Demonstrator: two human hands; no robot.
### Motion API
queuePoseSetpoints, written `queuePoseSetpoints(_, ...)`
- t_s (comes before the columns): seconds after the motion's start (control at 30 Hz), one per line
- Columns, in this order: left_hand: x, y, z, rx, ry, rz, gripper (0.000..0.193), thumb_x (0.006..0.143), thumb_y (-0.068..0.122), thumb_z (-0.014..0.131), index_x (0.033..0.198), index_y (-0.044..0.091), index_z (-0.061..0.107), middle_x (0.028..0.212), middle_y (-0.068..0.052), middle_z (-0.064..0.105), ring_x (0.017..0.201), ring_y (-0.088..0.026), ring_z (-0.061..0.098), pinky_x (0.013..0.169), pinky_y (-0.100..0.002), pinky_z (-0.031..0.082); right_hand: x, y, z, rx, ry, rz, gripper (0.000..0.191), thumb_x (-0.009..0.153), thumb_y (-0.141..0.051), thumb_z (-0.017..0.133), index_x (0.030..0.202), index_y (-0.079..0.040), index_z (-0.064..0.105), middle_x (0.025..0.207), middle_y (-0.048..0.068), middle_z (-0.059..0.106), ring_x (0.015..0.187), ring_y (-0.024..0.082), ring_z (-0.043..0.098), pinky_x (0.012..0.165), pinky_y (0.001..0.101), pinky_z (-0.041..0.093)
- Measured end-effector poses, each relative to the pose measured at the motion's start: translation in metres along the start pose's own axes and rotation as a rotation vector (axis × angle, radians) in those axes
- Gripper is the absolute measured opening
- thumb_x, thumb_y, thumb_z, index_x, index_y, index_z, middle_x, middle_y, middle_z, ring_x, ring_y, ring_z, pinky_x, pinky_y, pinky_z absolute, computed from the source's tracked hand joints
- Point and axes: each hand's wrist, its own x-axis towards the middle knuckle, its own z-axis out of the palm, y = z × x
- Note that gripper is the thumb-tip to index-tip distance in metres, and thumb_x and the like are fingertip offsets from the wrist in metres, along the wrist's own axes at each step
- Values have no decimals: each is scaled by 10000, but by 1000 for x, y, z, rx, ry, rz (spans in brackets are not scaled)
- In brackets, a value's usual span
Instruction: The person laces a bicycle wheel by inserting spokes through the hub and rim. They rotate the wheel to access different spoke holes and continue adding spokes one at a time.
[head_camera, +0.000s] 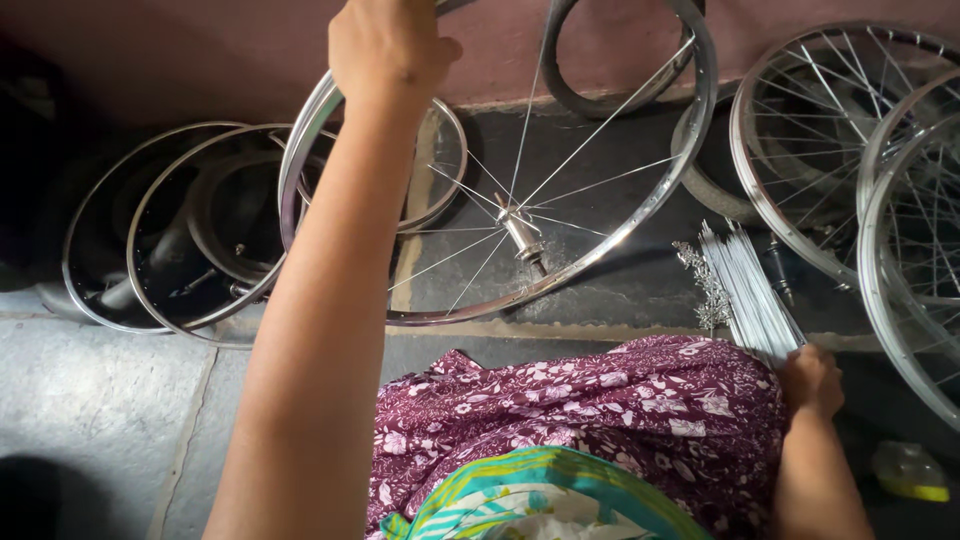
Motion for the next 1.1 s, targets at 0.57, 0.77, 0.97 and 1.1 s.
queuePoseSetpoints(0.57,-17,-11,-12,-23,24,4,366,650,289,902,956,146,761,843,-106,748,792,-351,710,641,-487,533,-18,10,-3,15,77,36,275,995,-249,583,1093,-30,717,1202,261,682,1103,492,644,890,581,521)
queuePoseSetpoints(0.77,-12,-11,-7,4,-28,-35,359,671,343,910,940,146,776,846,-115,747,778,-354,710,627,-475,539,-29,3,-49,363,363,-136,139,1135,-114,635,1085,9,595,1088,232,707,1007,340,719,858,433,584)
queuePoseSetpoints(0.97,-11,-10,-5,29,-39,-50,362,689,363,906,942,140,776,842,-120,746,779,-344,715,625,-468,546,-67,-81,-150,976,282,-681,75,1201,103,457,1203,102,382,1242,246,640,1058,249,730,955,287,630)
queuePoseSetpoints(1.1,-12,-9,-7,17,-37,-51,339,693,338,898,949,152,780,844,-110,749,801,-341,716,636,-461,547,-124,-140,-186,1008,337,-970,137,1038,88,470,1126,86,365,1038,248,664,947,277,749,661,200,558)
